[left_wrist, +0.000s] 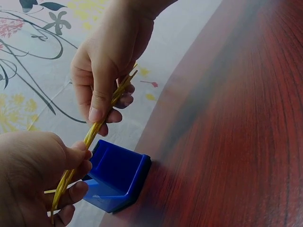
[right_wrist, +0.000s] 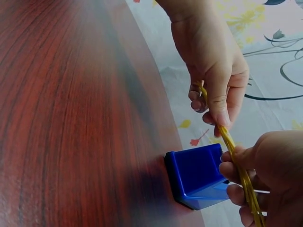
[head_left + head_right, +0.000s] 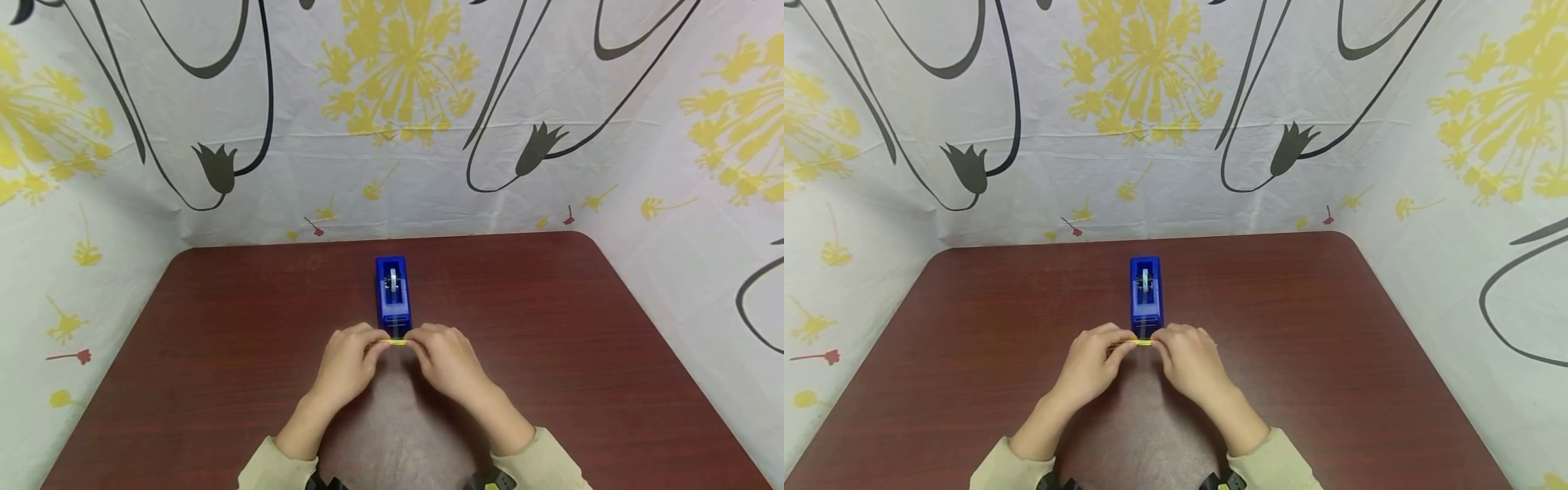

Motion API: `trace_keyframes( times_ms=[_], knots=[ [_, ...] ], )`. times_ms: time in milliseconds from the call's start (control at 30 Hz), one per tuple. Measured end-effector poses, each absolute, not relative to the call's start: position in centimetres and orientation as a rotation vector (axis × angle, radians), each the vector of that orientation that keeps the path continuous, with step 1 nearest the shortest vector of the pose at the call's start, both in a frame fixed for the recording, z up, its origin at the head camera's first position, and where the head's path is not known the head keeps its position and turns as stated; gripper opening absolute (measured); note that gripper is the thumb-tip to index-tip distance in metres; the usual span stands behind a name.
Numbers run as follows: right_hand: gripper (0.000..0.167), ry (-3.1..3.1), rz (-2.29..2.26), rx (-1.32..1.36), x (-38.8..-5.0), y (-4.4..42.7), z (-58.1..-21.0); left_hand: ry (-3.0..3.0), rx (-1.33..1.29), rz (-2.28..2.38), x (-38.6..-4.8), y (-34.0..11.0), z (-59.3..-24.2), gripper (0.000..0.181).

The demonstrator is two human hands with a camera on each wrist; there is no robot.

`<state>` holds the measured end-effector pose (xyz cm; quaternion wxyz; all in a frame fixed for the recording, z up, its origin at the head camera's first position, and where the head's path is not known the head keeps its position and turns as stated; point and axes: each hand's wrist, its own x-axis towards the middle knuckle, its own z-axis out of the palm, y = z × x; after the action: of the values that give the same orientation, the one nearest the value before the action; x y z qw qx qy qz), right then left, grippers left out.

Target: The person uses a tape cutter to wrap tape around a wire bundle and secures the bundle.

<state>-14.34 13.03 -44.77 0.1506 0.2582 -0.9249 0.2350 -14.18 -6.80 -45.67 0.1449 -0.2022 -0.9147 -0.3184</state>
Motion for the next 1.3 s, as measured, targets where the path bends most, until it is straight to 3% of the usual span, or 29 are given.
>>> trace_keyframes(
  times_ms=[467, 1133, 1300],
  knots=[
    [0.006, -2.63, 0.676, 0.712, -14.5, 13.06, -44.9, -2.67, -0.579, -0.919, -14.24, -6.77, -45.65, 0.013],
    [0.007, -2.637, 0.715, 0.741, -14.77, 13.03, -44.88, -2.651, -0.586, -0.901, -14.59, -6.82, -45.94, 0.007],
    [0.008, -2.628, 0.719, 0.738, -14.86, 13.11, -44.86, -2.652, -0.571, -0.924, -14.59, -6.74, -46.01, 0.016]
  ],
)
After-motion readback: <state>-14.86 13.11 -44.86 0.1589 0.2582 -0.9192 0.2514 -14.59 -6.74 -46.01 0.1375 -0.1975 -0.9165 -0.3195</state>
